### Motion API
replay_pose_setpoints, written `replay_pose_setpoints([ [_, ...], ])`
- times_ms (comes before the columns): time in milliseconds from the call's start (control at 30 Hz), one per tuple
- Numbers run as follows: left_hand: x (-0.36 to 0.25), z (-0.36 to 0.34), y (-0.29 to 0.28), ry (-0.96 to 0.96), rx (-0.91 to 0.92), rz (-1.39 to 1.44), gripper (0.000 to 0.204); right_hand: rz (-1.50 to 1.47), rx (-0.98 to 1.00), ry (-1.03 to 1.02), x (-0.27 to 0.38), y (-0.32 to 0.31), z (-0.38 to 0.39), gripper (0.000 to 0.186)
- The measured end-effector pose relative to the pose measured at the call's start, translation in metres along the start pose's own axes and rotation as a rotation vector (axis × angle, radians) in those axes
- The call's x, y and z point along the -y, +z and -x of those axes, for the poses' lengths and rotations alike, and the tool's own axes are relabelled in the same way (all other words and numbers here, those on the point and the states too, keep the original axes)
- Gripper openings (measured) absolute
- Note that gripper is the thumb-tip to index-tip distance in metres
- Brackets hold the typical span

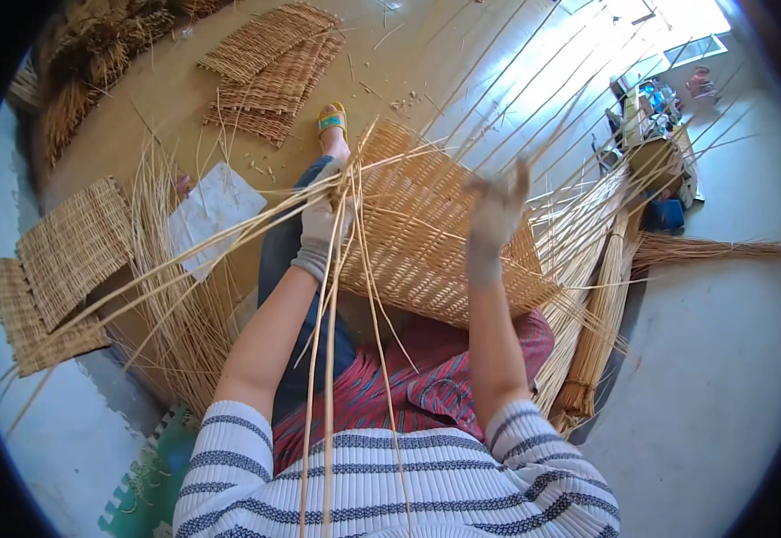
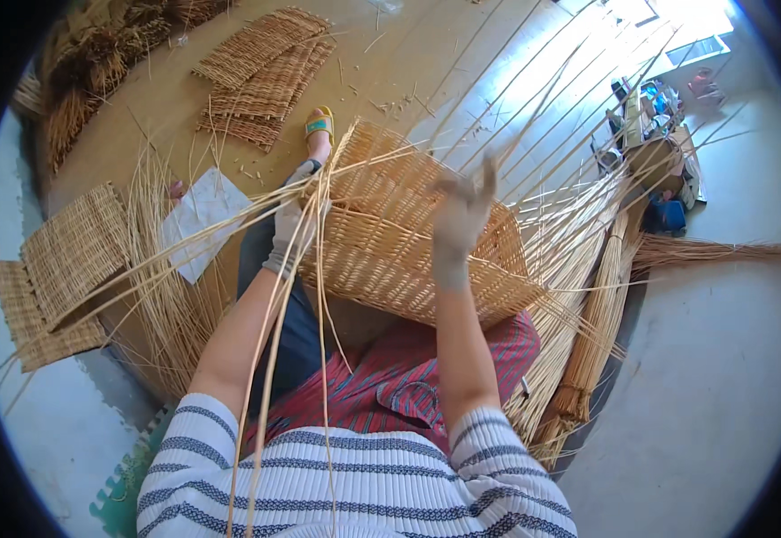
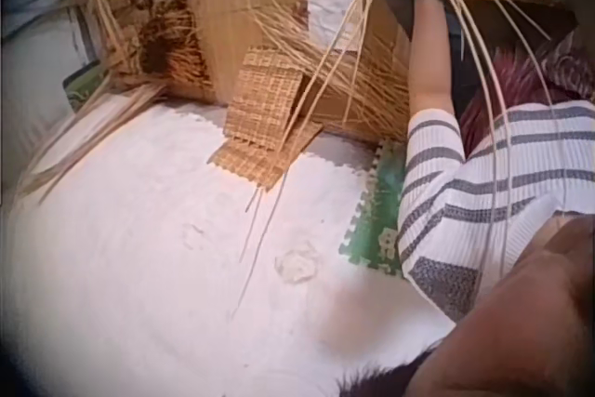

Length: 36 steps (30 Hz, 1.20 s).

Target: Weaving a basket using long straw or wicker strands, including measuring and trimming with shears.

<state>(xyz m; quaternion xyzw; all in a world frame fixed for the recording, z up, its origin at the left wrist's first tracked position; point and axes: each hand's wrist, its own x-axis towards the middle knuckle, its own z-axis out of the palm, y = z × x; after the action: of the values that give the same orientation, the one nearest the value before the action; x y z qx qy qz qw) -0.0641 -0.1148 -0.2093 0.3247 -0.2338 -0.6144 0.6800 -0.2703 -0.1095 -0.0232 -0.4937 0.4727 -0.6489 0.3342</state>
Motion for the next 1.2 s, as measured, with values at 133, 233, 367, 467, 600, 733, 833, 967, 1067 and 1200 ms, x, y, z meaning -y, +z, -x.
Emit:
replay_pose_setpoints([
  [133, 0.006, 0.015, 0.013, 0.35, -0.098, -0.483, 0.046, -0.036, -0.213, 0.474, -0.062, -0.11, 0.098, 0.024],
  [233, -0.006, 0.06, 0.037, 0.38, -0.335, -0.721, 0.038, -0.249, -0.184, 0.505, -0.099, -0.155, 0.115, 0.02],
  [367, -0.019, 0.091, 0.094, 0.551, 0.006, -0.763, 0.017, -0.312, -0.133, 0.46, -0.089, -0.139, 0.111, 0.019],
  [467, -0.022, 0.059, 0.117, 0.266, 0.238, -1.191, 0.034, -0.027, -0.382, 0.532, -0.054, -0.091, 0.097, 0.023],
  [600, -0.015, 0.04, 0.12, -0.014, 0.243, -1.437, 0.046, 0.704, 0.042, -0.38, -0.041, -0.058, 0.012, 0.044],
  [733, -0.014, 0.052, 0.122, -0.023, 0.197, -1.176, 0.033, 0.114, -0.018, -0.171, -0.049, -0.097, 0.005, 0.06],
  [833, -0.007, 0.071, 0.143, 0.589, 0.353, -1.505, 0.039, -0.06, -0.163, -0.019, -0.04, -0.125, 0.053, 0.063],
  [967, 0.018, 0.107, 0.17, 0.643, 0.623, -1.662, 0.075, 0.944, -0.137, -0.413, -0.028, -0.131, 0.023, 0.065],
  [1067, 0.029, 0.11, 0.172, 0.582, 0.666, -1.826, 0.074, 0.434, 0.037, -0.284, -0.039, -0.155, -0.019, 0.069],
  [1200, 0.043, 0.104, 0.181, 0.801, 0.716, -1.788, 0.066, -0.351, -0.248, -0.12, -0.064, -0.231, 0.05, 0.064],
])
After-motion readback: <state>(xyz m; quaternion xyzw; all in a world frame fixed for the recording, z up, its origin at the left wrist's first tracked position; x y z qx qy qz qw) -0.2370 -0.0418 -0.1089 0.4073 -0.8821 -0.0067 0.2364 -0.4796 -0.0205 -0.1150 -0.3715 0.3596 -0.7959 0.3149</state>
